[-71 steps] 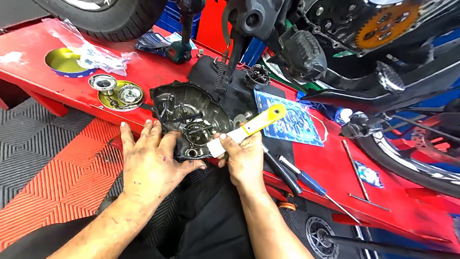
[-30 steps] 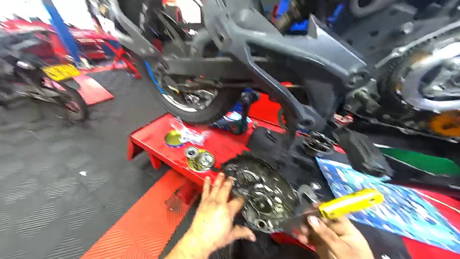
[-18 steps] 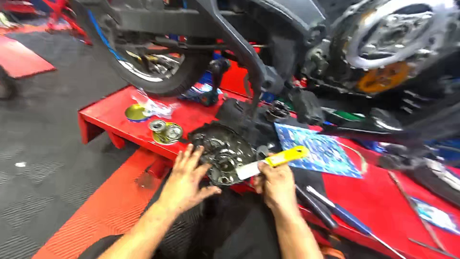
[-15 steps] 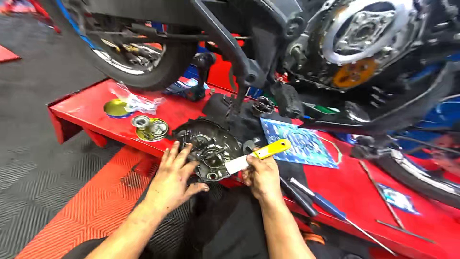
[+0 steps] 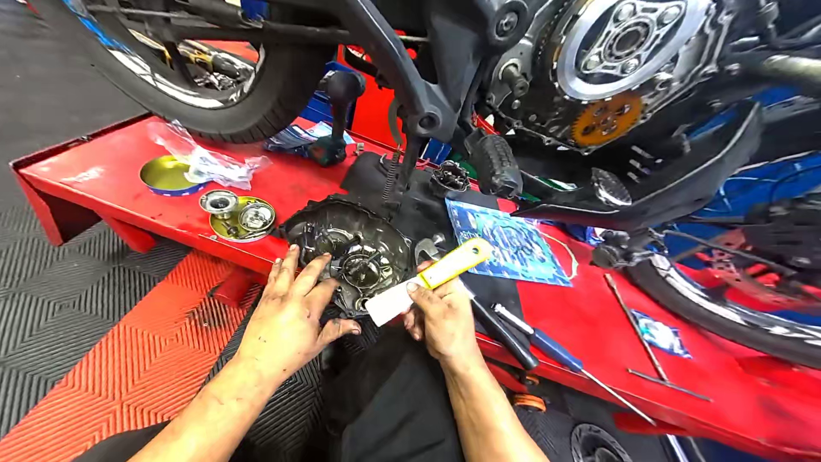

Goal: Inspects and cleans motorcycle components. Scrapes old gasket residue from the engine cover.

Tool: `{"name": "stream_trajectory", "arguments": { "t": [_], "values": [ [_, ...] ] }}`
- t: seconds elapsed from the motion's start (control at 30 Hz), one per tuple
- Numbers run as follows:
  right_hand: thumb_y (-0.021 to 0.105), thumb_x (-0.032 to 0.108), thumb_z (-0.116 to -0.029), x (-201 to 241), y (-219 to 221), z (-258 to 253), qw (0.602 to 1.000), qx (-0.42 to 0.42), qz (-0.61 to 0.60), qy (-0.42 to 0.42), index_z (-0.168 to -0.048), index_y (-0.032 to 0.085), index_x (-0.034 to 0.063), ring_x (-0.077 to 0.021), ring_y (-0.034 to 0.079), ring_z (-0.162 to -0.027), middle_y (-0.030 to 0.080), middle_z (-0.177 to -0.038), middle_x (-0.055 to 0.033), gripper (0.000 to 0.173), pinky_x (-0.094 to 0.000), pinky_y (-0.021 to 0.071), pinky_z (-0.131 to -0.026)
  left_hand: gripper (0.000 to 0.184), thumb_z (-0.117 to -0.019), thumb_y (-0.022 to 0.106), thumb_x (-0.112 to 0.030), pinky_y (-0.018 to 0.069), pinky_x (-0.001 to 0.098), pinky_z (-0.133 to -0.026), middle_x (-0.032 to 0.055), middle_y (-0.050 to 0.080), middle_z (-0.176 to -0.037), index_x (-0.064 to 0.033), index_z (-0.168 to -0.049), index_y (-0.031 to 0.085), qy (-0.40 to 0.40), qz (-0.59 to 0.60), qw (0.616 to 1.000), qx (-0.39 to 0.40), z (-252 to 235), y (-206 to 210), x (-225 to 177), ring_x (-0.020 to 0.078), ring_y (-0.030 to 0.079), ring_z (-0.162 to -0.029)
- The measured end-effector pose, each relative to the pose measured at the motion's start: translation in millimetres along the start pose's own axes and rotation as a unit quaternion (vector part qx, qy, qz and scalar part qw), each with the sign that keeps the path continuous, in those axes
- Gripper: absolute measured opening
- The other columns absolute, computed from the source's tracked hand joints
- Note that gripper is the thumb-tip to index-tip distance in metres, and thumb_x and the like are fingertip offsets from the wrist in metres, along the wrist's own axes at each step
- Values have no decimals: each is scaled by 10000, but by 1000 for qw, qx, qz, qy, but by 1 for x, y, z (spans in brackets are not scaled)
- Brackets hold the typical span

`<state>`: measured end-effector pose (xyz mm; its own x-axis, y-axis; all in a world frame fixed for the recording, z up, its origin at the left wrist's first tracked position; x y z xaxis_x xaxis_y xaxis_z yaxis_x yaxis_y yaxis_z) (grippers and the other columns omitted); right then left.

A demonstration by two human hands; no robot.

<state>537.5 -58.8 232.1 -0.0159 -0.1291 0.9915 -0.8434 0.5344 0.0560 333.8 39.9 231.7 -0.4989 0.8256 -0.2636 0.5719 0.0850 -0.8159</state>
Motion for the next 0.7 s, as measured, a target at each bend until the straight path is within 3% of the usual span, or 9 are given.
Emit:
{"name": "stream_trajectory", "arguments": {
  "t": [0.1,0.2,0.33,0.43,0.53,0.7],
  "values": [
    [554,126,-1034,0,-22,-7,999,-52,-6,-13,-1257,512,105,-140,546,-399,614,-620,-95,228,-274,460,-347,796,-854,472,-860,320,620,-1214,90,531,-1539,-180,-1135,773,-10,5,1000,7,1,0,3,438,315,-1517],
    [586,127,-1014,3,-3,4,999,3,8,-33,-1277,531,115,-157,574,-426,649,-669,-112,269,-283,490,-369,787,-861,480,-847,324,624,-1209,104,542,-1526,-166,-1128,771,-3,9,1000,5,1,-1,0,449,330,-1507],
    [558,95,-1019,2,-24,-6,998,-44,-16,-39,-1261,516,100,-150,560,-417,619,-642,-99,246,-282,476,-359,790,-860,483,-847,326,621,-1208,104,550,-1518,-163,-1130,772,-2,1,1000,0,0,-3,0,446,344,-1501],
    [593,106,-1006,5,-9,3,999,0,12,-42,-1279,534,109,-154,577,-434,652,-684,-106,279,-285,495,-369,779,-857,503,-838,314,628,-1210,100,557,-1509,-161,-1133,770,-5,11,1000,2,1,-3,-1,442,358,-1493],
    [576,98,-1005,3,-26,-5,998,-37,-16,-38,-1250,522,104,-133,552,-415,616,-637,-89,251,-263,467,-357,801,-855,482,-853,309,625,-1214,105,548,-1519,-159,-1137,769,-6,4,1000,7,0,-2,0,443,338,-1504],
    [559,70,-1000,-1,-26,-6,998,-19,-56,-24,-1228,524,93,-133,543,-398,612,-627,-102,231,-259,461,-351,777,-846,512,-842,302,635,-1213,105,550,-1516,-171,-1142,768,-11,14,1000,15,2,-2,2,440,334,-1506]
  ]
}}
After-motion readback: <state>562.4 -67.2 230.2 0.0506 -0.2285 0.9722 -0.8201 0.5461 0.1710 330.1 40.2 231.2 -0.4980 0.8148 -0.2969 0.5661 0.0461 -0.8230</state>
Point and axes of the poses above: each hand's wrist, its own z-axis away from the middle knuckle, its own y-axis out of the palm, x = y × z, the point moved 10 cm from there along -z, towards the middle knuckle
